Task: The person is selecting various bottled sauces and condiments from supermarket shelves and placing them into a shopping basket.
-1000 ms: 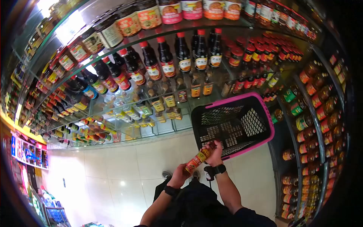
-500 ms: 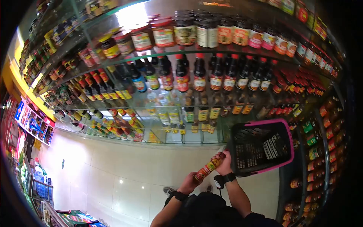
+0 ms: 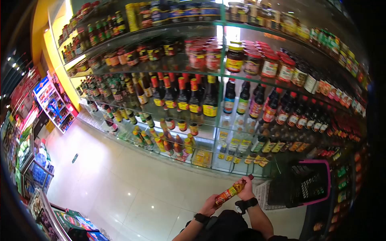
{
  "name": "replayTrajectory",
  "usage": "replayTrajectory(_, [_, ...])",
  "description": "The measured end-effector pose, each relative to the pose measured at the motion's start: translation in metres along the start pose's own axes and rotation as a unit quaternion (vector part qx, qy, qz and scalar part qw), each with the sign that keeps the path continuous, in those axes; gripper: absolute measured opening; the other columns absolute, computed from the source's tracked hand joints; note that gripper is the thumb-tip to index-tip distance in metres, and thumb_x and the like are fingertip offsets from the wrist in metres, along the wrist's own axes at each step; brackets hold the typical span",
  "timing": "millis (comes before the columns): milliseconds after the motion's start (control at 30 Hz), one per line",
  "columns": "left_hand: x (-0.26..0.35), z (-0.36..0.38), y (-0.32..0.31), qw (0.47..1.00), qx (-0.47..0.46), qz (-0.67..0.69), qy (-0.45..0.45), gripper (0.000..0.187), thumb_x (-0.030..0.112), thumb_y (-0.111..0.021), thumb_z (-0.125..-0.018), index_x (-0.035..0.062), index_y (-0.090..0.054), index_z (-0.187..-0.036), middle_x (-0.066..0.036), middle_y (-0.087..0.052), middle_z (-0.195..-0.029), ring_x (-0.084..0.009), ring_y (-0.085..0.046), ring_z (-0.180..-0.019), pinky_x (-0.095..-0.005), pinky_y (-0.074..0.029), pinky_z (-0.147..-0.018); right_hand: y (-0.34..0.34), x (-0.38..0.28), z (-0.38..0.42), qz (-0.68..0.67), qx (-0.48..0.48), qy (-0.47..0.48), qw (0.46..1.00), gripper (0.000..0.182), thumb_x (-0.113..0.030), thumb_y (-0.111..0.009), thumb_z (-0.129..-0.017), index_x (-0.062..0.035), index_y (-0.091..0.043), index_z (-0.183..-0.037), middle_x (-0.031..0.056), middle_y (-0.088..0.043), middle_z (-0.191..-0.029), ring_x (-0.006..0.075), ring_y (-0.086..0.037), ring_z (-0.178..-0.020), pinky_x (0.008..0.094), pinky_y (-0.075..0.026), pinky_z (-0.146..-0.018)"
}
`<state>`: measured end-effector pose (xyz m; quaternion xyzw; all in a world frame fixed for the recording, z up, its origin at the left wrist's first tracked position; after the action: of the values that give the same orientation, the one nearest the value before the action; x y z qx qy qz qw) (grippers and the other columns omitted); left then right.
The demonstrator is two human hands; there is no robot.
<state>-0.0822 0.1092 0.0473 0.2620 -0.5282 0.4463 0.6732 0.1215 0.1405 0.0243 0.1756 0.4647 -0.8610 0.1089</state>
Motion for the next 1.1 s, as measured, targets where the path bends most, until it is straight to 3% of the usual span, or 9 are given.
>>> replayTrajectory(67, [0.009, 0.014, 0.030, 0.991, 0.026, -0.119, -0.059, 0.022, 0.018, -0.046, -0.087, 0.0054, -0.054, -0.103, -0.005, -0.055, -0.097, -0.0161, -0.055, -0.086, -0.0280, -0.048, -0.075, -0.038, 0.031, -0.003, 0.029, -0.014, -0.053, 0.998, 0.015, -0.018, -0.056, -0.075, -0.0103, -0.047, -0.065, 0.0013, -0.044, -0.057, 0.0206, -0.049, -0.060, 0.0390, -0.044, -0.070])
replayTrajectory(267, [-0.031, 0.027, 0.126, 0.963, 0.081, 0.245, 0.072, 0.024, 0.007, -0.052, -0.084, -0.0027, -0.048, -0.106, -0.011, -0.057, -0.099, -0.0156, -0.056, -0.089, -0.0290, -0.047, -0.080, -0.122, 0.142, -0.028, 0.114, -0.037, -0.188, 0.975, 0.017, -0.017, -0.056, -0.075, -0.0093, -0.047, -0.065, 0.0019, -0.044, -0.057, 0.0204, -0.048, -0.061, 0.0379, -0.044, -0.071])
replayTrajectory(367, [-0.169, 0.001, 0.193, 0.893, 0.095, 0.435, -0.069, 0.030, 0.004, -0.057, -0.081, -0.0028, -0.045, -0.107, -0.012, -0.056, -0.099, -0.0161, -0.055, -0.089, -0.0286, -0.047, -0.081, -0.148, 0.205, -0.052, 0.118, -0.072, -0.253, 0.958, 0.017, -0.017, -0.058, -0.075, -0.0081, -0.047, -0.064, 0.0030, -0.046, -0.057, 0.0210, -0.049, -0.062, 0.0368, -0.044, -0.069])
replayTrajectory(500, [-0.060, 0.042, 0.250, 0.970, 0.232, 0.073, -0.029, 0.030, 0.005, -0.056, -0.083, -0.0029, -0.041, -0.107, -0.013, -0.054, -0.100, -0.0181, -0.055, -0.089, -0.0287, -0.047, -0.080, -0.190, 0.281, -0.087, 0.144, -0.091, -0.290, 0.942, 0.019, -0.015, -0.058, -0.075, -0.0060, -0.047, -0.063, 0.0042, -0.047, -0.056, 0.0216, -0.050, -0.063, 0.0362, -0.044, -0.069])
replayTrajectory(567, [-0.074, 0.026, 0.300, 0.929, 0.201, 0.305, -0.054, 0.026, 0.013, -0.048, -0.087, -0.0028, -0.042, -0.107, -0.015, -0.054, -0.099, -0.0190, -0.056, -0.087, -0.0290, -0.048, -0.077, -0.219, 0.314, -0.105, 0.165, -0.110, -0.290, 0.936, 0.019, -0.015, -0.059, -0.074, -0.0060, -0.047, -0.062, 0.0042, -0.048, -0.056, 0.0216, -0.050, -0.062, 0.0362, -0.045, -0.068])
replayTrajectory(633, [-0.060, 0.014, 0.338, 0.615, -0.068, 0.784, -0.035, 0.026, 0.018, -0.040, -0.090, -0.0027, -0.042, -0.105, -0.016, -0.054, -0.099, -0.0192, -0.056, -0.083, -0.0293, -0.048, -0.076, -0.250, 0.348, -0.128, 0.154, -0.124, -0.294, 0.935, 0.019, -0.014, -0.059, -0.074, -0.0065, -0.047, -0.061, 0.0040, -0.048, -0.056, 0.0219, -0.050, -0.061, 0.0358, -0.045, -0.067])
replayTrajectory(700, [-0.057, 0.009, 0.379, 0.678, 0.074, 0.731, -0.015, 0.028, 0.012, -0.044, -0.086, -0.0075, -0.040, -0.105, -0.010, -0.055, -0.085, -0.0130, -0.054, -0.071, -0.0242, -0.048, -0.063, -0.286, 0.377, -0.143, 0.150, -0.135, -0.306, 0.931, 0.019, -0.014, -0.059, -0.074, -0.0065, -0.047, -0.062, 0.0039, -0.047, -0.055, 0.0214, -0.050, -0.060, 0.0350, -0.045, -0.067])
replayTrajectory(800, [-0.003, 0.023, 0.430, 0.941, 0.320, 0.024, -0.109, 0.028, 0.002, -0.051, -0.082, -0.0055, -0.040, -0.106, -0.010, -0.054, -0.090, -0.0122, -0.054, -0.080, -0.0245, -0.048, -0.069, -0.347, 0.410, -0.149, 0.140, -0.142, -0.343, 0.918, 0.017, -0.012, -0.057, -0.076, -0.0086, -0.046, -0.064, 0.0028, -0.046, -0.058, 0.0187, -0.050, -0.060, 0.0343, -0.045, -0.066])
replayTrajectory(1100, [0.104, 0.011, 0.527, 0.918, 0.389, -0.073, -0.021, 0.048, 0.004, -0.066, -0.074, -0.0052, -0.039, -0.112, -0.013, -0.055, -0.099, -0.0164, -0.055, -0.086, -0.0283, -0.047, -0.075, -0.453, 0.482, -0.197, 0.165, -0.202, -0.356, 0.897, 0.016, -0.013, -0.056, -0.079, -0.0062, -0.048, -0.068, 0.0038, -0.049, -0.063, 0.0198, -0.052, -0.066, 0.0354, -0.045, -0.072])
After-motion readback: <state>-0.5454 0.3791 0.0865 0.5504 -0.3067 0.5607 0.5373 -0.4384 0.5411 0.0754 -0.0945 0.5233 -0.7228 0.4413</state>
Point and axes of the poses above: each hand's wrist, its own z-axis away from the middle knuckle, its own y-axis out of the back of the hand, x = y × z, the point moved 2 cm from there along -z, towards the middle knuckle
